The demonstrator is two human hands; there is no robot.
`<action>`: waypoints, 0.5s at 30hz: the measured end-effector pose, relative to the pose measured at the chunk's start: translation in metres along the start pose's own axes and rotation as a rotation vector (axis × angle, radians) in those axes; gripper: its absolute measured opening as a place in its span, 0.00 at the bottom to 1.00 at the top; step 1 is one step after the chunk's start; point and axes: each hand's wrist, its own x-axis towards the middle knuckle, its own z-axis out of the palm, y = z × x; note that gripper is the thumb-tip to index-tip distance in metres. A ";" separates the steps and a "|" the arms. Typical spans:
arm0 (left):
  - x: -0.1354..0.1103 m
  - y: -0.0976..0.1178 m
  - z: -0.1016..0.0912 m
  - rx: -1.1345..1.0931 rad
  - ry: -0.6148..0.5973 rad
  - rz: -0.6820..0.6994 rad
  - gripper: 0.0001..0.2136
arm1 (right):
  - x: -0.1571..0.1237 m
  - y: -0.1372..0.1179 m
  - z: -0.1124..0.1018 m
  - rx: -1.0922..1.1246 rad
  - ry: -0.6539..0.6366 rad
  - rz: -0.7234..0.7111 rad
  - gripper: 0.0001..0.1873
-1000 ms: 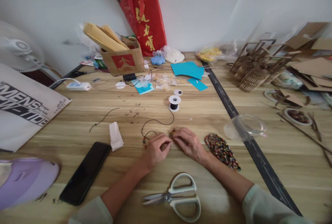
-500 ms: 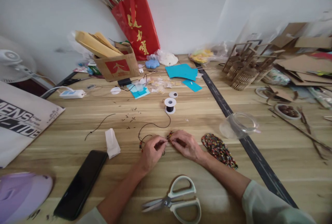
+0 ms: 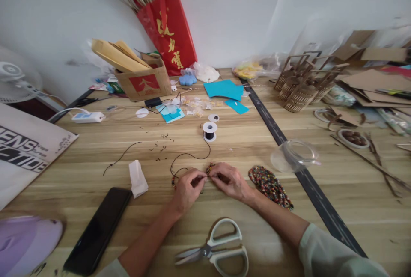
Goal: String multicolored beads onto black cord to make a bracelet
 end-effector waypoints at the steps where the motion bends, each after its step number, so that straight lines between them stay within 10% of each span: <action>1: 0.000 0.000 0.000 -0.001 0.001 0.000 0.05 | 0.000 0.000 0.000 0.001 -0.004 0.001 0.06; 15: 0.000 -0.001 0.001 0.020 -0.006 0.016 0.05 | 0.000 0.001 0.000 0.012 -0.026 -0.019 0.05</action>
